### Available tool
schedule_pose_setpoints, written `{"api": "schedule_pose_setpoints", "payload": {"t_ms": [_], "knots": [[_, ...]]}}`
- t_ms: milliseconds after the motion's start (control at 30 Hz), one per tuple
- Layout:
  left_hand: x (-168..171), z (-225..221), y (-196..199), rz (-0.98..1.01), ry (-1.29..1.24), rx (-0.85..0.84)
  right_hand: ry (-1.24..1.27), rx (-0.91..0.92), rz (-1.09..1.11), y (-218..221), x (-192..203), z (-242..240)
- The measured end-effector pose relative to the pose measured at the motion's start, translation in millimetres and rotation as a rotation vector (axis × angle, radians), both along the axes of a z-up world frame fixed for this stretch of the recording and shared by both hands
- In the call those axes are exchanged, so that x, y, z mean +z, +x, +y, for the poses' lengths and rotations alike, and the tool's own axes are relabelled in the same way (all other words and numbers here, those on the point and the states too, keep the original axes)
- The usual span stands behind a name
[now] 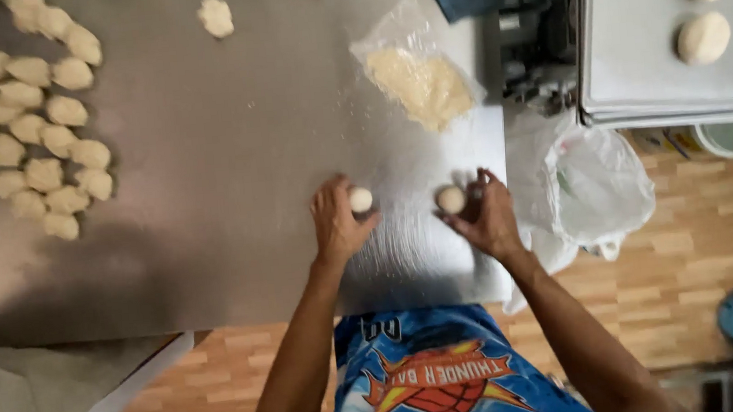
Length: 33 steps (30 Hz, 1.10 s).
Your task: Dividing dough into small portions, rolling them into balls, and arranging them on baking trays before placing the trays into a rack.
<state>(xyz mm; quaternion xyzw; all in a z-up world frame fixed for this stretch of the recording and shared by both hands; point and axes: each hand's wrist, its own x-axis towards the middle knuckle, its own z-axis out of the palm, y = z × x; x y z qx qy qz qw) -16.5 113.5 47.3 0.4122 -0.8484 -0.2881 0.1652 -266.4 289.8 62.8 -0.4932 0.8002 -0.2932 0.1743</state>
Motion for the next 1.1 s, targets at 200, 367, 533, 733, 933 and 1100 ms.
{"api": "schedule_pose_setpoints", "payload": {"t_ms": [200, 367, 533, 733, 933, 1100], "knots": [[25, -34, -57, 0.275, -0.19, 0.201, -0.267, -0.102, 0.048, 8, 37, -63], [-7, -22, -82, 0.004, -0.333, 0.075, -0.007, 0.004, 0.373, 36, -2, -101], [-10, -47, -106, -0.028, -0.318, 0.068, -0.124, 0.027, 0.507, 16, -33, -117], [-19, -61, -99, 0.341, -0.272, 0.055, -0.332, -0.275, -0.174, 12, 7, -94], [-6, -28, -31, 0.248, -0.091, -0.087, 0.111, 0.023, -0.138, 3, -4, -27], [-3, -14, 13, 0.015, -0.207, -0.086, 0.172, 0.097, -0.24, -4, -12, 8]]}}
